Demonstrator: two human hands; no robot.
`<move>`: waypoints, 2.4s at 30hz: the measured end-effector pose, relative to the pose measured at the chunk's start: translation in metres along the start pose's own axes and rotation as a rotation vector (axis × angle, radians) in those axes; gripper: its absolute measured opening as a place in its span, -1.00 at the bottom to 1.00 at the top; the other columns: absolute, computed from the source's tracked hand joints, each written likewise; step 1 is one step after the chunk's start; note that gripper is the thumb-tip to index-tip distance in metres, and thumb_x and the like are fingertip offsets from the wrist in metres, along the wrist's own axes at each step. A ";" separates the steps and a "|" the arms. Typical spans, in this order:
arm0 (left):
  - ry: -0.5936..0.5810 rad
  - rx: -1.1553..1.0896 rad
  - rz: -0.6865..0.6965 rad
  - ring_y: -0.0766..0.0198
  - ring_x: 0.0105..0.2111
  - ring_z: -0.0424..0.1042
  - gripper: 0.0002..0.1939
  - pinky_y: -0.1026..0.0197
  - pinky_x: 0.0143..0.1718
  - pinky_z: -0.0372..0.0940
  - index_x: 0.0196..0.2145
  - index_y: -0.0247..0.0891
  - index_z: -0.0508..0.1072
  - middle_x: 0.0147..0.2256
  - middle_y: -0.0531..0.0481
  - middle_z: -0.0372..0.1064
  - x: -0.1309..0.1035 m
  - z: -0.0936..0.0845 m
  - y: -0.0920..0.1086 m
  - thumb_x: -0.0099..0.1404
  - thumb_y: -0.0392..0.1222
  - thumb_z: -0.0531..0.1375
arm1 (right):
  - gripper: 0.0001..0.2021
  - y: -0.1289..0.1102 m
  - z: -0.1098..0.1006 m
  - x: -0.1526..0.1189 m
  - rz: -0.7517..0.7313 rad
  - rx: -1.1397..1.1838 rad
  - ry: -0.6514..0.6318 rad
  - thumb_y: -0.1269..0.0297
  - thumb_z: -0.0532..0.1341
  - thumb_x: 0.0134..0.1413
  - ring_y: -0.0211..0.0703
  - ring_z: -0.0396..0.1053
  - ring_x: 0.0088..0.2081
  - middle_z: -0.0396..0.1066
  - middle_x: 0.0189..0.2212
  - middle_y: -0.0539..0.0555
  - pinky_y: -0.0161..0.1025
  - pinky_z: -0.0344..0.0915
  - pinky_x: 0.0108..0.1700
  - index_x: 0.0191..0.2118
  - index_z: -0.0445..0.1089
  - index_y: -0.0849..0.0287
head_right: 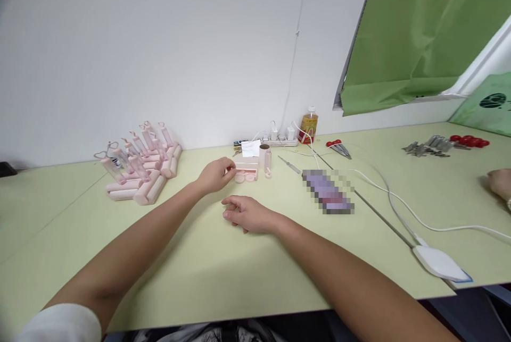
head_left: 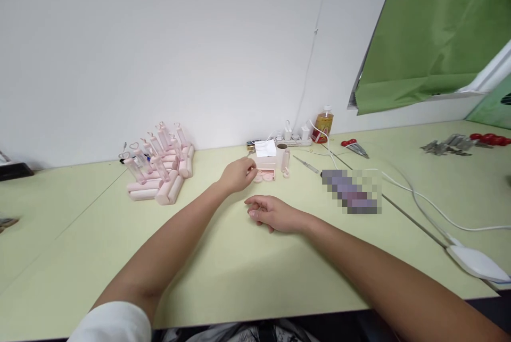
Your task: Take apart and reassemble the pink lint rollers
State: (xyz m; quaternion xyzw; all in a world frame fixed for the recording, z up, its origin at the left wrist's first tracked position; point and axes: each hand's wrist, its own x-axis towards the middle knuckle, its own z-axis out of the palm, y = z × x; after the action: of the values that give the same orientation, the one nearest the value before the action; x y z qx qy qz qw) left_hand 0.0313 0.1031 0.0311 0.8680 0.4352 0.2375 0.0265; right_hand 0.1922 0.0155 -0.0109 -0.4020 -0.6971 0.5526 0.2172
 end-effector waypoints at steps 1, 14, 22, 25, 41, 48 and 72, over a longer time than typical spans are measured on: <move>0.010 0.000 0.001 0.24 -0.35 0.37 -0.81 0.22 -0.39 0.19 -0.27 -0.20 0.41 -0.30 -0.01 0.39 0.013 0.004 0.003 0.32 -0.17 0.01 | -0.56 0.001 0.000 0.001 0.000 0.001 0.000 0.09 0.15 0.17 -0.24 0.33 -0.30 0.32 -0.16 0.11 -0.44 0.29 -0.54 0.13 0.23 0.10; -0.157 0.126 0.132 0.06 0.00 0.26 -0.65 0.08 -0.06 0.23 0.02 -0.09 0.41 0.02 -0.10 0.19 0.118 0.040 0.019 0.28 -0.21 0.08 | -0.55 0.001 0.001 0.000 0.014 0.000 -0.002 0.07 0.19 0.13 -0.27 0.34 -0.32 0.33 -0.12 0.12 -0.43 0.32 -0.52 0.11 0.26 0.09; -0.134 0.087 0.084 0.12 -0.15 0.36 -0.75 0.14 -0.19 0.26 -0.14 -0.20 0.45 -0.10 -0.11 0.31 0.118 0.026 0.013 0.32 -0.16 0.03 | -0.54 -0.001 0.003 -0.001 -0.030 -0.066 0.020 0.05 0.17 0.14 -0.25 0.34 -0.33 0.37 -0.08 0.12 -0.35 0.32 -0.45 0.12 0.27 0.10; -0.065 0.069 0.069 0.15 -0.18 0.36 -0.75 0.14 -0.20 0.25 -0.16 -0.21 0.42 -0.08 -0.10 0.29 0.115 0.007 0.008 0.34 -0.10 0.01 | -0.61 0.002 0.001 0.000 -0.133 -0.226 0.135 0.09 0.18 0.14 -0.23 0.36 -0.31 0.40 -0.07 0.12 -0.28 0.32 -0.30 0.06 0.34 0.11; 0.050 -0.450 -0.224 0.33 -0.43 0.32 -0.73 0.28 -0.43 0.25 -0.34 -0.20 0.32 -0.36 0.06 0.37 -0.061 -0.034 0.019 0.18 0.05 0.19 | -0.62 0.014 -0.037 0.030 -0.008 -0.776 0.483 0.22 0.14 0.13 0.03 0.31 0.01 0.34 0.05 0.23 -0.17 0.19 -0.06 0.06 0.32 0.22; 0.124 -0.484 -0.221 0.30 -0.32 0.38 -0.68 0.20 -0.29 0.33 -0.15 -0.15 0.28 -0.22 0.02 0.38 -0.099 -0.023 0.027 0.18 0.00 0.22 | -0.79 0.004 -0.028 0.016 0.026 -0.863 0.444 0.31 0.14 0.08 -0.07 0.37 -0.24 0.43 -0.22 0.14 -0.26 0.11 -0.32 -0.17 0.42 0.16; -0.027 -0.545 -0.181 0.15 -0.14 0.36 -0.54 0.10 -0.08 0.29 -0.01 -0.17 0.32 -0.10 -0.04 0.39 -0.107 -0.010 0.024 0.12 -0.10 0.26 | -0.76 0.010 -0.040 0.016 -0.019 -0.674 0.396 0.54 0.17 -0.14 -0.10 0.31 -0.23 0.41 -0.24 0.16 -0.26 0.16 -0.19 -0.28 0.46 0.23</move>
State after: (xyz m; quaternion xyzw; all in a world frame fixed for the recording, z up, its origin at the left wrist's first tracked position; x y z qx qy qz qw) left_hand -0.0102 0.0044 0.0043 0.7894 0.4307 0.3310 0.2859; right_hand 0.2161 0.0523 -0.0107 -0.5432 -0.7877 0.2025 0.2083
